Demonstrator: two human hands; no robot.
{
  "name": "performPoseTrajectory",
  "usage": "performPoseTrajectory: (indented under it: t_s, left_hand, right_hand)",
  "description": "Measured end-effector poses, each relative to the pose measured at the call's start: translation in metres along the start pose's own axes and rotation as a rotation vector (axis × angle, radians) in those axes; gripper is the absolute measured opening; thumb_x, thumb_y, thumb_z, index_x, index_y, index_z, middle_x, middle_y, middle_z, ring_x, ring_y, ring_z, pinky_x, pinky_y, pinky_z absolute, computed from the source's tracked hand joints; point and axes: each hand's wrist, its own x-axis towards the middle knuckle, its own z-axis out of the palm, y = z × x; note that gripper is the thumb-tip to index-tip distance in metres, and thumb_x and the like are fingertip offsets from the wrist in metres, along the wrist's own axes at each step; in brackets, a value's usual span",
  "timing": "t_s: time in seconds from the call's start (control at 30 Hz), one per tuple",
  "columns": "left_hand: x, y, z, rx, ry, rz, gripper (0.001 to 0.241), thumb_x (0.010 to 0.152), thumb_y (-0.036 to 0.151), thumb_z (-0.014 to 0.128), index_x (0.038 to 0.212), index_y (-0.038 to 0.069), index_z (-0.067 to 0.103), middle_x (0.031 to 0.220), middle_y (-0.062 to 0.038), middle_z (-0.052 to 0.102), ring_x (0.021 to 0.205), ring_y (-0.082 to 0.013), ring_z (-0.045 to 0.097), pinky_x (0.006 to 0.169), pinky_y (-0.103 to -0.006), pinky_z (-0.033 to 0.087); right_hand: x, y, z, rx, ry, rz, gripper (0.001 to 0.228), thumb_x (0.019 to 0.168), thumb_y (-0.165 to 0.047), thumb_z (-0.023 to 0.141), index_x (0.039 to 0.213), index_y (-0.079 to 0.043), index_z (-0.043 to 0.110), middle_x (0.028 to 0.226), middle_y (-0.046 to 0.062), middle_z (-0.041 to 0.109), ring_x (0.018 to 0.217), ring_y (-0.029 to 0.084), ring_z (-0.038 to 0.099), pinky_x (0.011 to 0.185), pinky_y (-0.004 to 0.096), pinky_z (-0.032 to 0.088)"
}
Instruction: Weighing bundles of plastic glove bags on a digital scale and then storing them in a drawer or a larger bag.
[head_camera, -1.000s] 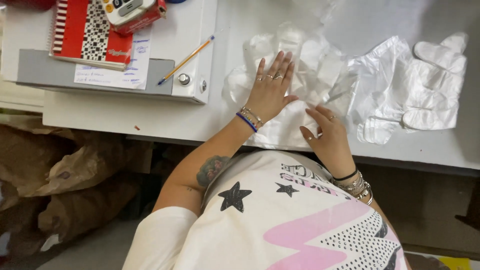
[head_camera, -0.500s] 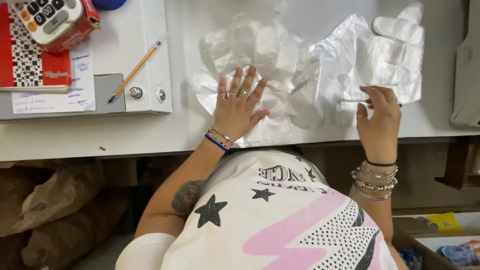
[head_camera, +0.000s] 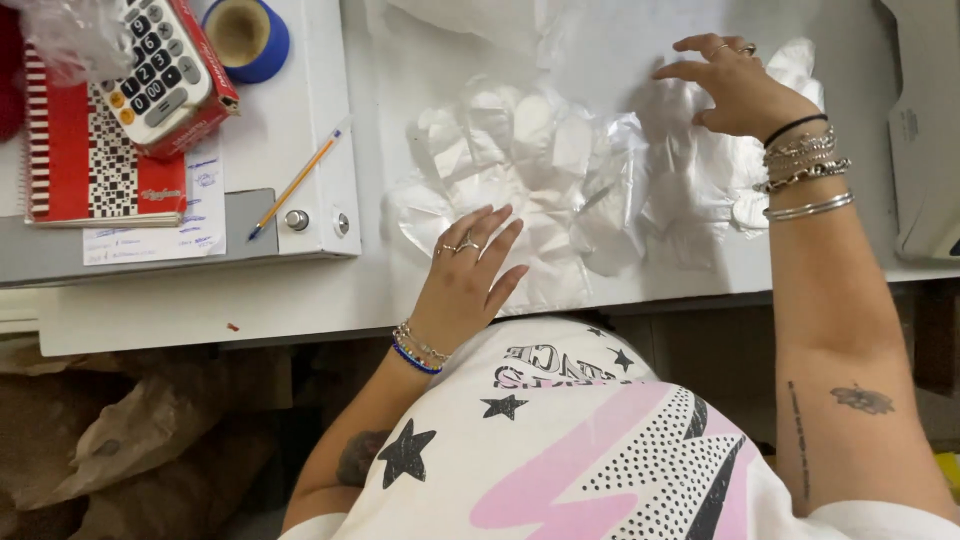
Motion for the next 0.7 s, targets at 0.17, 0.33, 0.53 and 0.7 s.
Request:
performPoseTrajectory:
  t_s: [0.17,0.33,0.53,0.7]
  left_hand:
    - [-0.021,-0.004,-0.014,-0.098,-0.018,-0.021,0.038,0.106,0.024,0.059,0.139,0.006,0.057,0.142,-0.013,0.058,0.125,-0.0283,0.060,0.109,-0.0450,0.046]
    - [-0.026,0.000,-0.026,-0.266,-0.009,-0.093,0.032,0.104,0.018,0.060,0.132,0.003,0.061,0.129,-0.011,0.066,0.118,-0.0274,0.063,0.106,-0.0458,0.047]
    - [-0.023,0.002,-0.021,-0.443,-0.074,-0.160,0.022,0.103,0.019,0.058,0.119,0.005,0.065,0.110,-0.008,0.072,0.097,-0.0266,0.066,0.094,-0.0405,0.050]
    - [-0.016,0.010,-0.016,-0.708,-0.340,-0.296,0.041,0.106,0.037,0.044,0.124,0.008,0.067,0.101,-0.005,0.073,0.097,-0.0233,0.068,0.090,-0.0361,0.050]
  right_hand:
    - [0.048,0.032,0.022,-0.035,-0.086,-0.077,0.038,0.073,-0.016,0.086,0.108,-0.023,0.074,0.141,0.006,0.049,0.132,0.036,0.037,0.110,0.051,0.035]
    - [0.039,0.005,-0.011,0.006,-0.210,0.071,0.009,0.082,-0.019,0.077,0.087,-0.011,0.077,0.092,0.006,0.076,0.096,0.024,0.065,0.080,0.041,0.049]
    - [-0.004,-0.051,-0.094,-0.077,-0.333,0.191,0.008,0.092,-0.017,0.064,0.097,-0.010,0.062,0.083,0.012,0.065,0.071,0.026,0.052,0.064,0.039,0.039]
    - [-0.051,-0.058,-0.151,-0.065,-0.293,-0.106,0.025,0.083,-0.027,0.079,0.106,-0.025,0.070,0.087,-0.011,0.079,0.078,0.005,0.071,0.078,0.024,0.054]
